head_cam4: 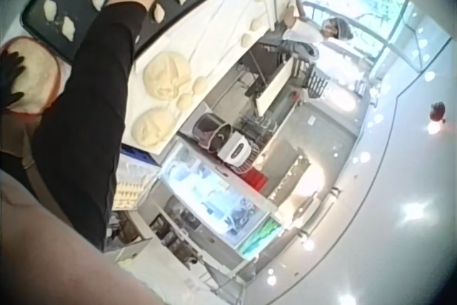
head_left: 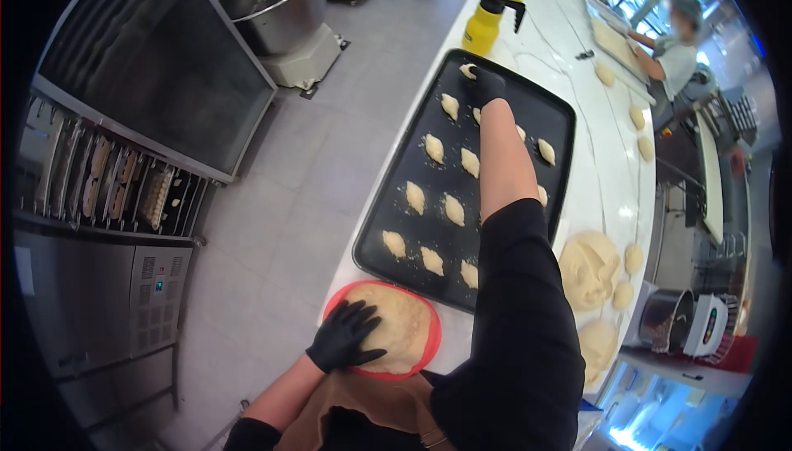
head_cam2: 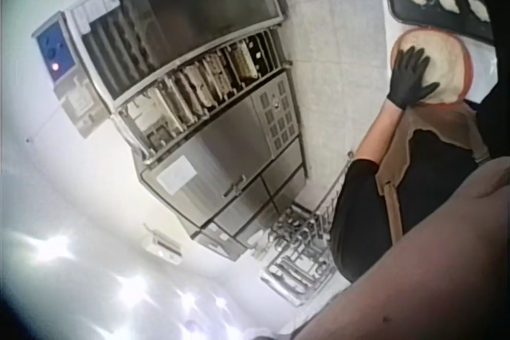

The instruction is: Dipping pieces of dough into a bowl of mixture and arranging them onto a baking sheet.

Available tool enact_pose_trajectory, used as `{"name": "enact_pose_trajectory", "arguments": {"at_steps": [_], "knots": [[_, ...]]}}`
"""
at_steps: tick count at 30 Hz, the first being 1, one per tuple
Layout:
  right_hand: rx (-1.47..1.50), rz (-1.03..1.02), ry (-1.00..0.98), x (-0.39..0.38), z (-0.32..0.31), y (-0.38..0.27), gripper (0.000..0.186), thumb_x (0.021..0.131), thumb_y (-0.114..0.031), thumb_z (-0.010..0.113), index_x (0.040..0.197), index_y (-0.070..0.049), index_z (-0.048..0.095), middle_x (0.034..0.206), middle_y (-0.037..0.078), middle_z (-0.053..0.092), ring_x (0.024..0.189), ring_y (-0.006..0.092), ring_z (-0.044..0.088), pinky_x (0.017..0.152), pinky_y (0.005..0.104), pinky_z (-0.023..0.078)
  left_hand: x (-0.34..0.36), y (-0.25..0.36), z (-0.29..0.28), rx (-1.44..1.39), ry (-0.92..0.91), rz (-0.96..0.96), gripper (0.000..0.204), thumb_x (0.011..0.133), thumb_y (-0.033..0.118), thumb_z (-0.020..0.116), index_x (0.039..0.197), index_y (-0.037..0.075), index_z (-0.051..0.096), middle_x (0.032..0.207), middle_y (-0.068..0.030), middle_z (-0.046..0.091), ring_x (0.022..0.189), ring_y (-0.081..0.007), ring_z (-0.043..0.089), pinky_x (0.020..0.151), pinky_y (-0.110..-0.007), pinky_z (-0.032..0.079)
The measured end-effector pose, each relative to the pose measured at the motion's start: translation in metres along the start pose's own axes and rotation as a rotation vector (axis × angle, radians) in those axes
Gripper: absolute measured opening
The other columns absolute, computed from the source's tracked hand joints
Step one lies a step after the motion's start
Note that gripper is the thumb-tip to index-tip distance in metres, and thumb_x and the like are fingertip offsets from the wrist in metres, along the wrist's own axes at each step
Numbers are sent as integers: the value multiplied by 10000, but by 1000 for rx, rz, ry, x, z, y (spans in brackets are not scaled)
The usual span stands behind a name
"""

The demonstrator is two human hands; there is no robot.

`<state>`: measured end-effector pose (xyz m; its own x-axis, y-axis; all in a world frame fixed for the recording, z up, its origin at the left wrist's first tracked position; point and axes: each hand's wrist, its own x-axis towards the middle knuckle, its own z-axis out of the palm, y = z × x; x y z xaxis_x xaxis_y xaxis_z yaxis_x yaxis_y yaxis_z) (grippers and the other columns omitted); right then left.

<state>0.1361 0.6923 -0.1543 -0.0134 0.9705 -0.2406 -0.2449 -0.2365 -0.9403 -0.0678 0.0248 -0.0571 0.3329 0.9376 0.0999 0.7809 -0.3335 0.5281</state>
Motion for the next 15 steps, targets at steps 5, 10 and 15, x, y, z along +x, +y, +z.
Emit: {"name": "enact_pose_trajectory", "arguments": {"at_steps": [5,10,15], "knots": [[-539,-4,43,-6,25,-10,479,827,-367,776,1107,19,737,1029,169,766,947,291,717,828,349,548,-1,-2,0,-39,-29,-54,651,765,483,834,1264,95,681,1357,-138,650,1233,-355,606,1068,-514,457],[-1162,-158,79,-10,35,-31,576,788,-433,777,1171,-4,745,1107,196,765,1037,366,719,935,399,558,5,-4,-3,4,-18,-30,652,775,504,823,1264,96,684,1369,-139,643,1230,-347,610,1059,-491,461],[-1123,-517,-51,-37,41,-16,523,877,-467,712,1146,-21,757,1119,200,758,948,372,724,872,391,565,3,-6,-6,0,-61,18,657,786,524,806,1268,95,685,1375,-140,639,1225,-340,614,1057,-480,463]]}}
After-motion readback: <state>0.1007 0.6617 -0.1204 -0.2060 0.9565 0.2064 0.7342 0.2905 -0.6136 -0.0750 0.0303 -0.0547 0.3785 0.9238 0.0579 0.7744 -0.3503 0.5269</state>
